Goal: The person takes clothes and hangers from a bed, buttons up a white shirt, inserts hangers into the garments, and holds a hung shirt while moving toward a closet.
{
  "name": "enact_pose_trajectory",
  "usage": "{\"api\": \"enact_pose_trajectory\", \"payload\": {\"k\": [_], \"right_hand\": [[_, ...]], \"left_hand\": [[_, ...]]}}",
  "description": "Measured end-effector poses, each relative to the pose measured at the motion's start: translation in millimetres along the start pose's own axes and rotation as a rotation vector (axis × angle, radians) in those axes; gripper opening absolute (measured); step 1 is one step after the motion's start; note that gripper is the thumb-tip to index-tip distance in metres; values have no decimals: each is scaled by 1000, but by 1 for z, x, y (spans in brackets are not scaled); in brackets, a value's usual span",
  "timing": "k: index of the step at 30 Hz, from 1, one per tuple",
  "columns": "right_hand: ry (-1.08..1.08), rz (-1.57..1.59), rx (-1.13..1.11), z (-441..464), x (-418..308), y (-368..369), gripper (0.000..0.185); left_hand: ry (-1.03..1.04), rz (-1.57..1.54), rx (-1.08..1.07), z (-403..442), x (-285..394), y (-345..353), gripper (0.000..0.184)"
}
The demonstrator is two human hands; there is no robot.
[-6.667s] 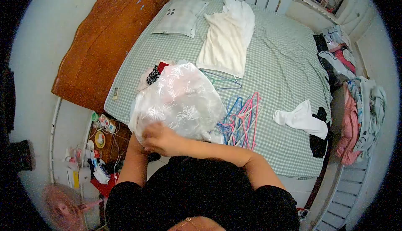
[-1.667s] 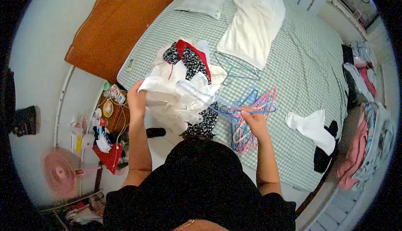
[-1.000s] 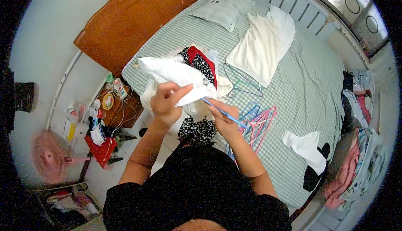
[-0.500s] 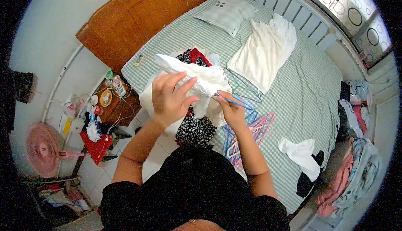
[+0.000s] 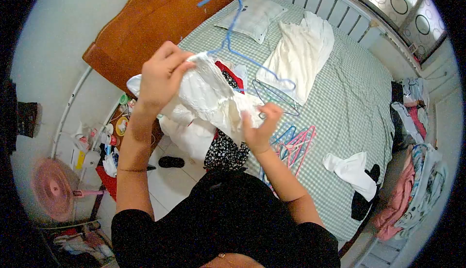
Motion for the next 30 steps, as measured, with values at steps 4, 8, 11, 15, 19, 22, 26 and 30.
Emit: {"api": "enact_pose_trajectory", "payload": {"k": [4,8,11,15,19,22,26,30], "right_hand": [[118,18,-121,-32,23,40,42],[261,-21,-236,-32,80,58,30],[462,90,-253,1,99,44,21],[542,306,-372,77,106,12,18],[551,410,-339,129,93,-9,17],[547,514,-247,149,59,-30,18],[207,498,-602,139,-8,-61,18],[-118,317,-536,141,-28,-60,25]], "left_hand": [[-23,-49,100,8,12,-22,14],[-40,-81,116,1,12,-37,15],[-98,-80,128,-8,-5,-51,15],[-124,-79,93,-24,-31,-69,16],[-123,-44,4,-34,-34,-67,18],[-83,35,10,-36,-32,-57,19],[-124,175,196,-40,-31,-53,17],[-127,123,315,-45,-30,-54,18]]}}
Point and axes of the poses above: each hand's wrist, its own z-axis towards the middle knuckle, its own y-axis out of the palm, x = y × z, the point moved 4 cm from there along z, towards the middle knuckle, and after that the axes turned 5 degrees about y, right-handed, at the moved point
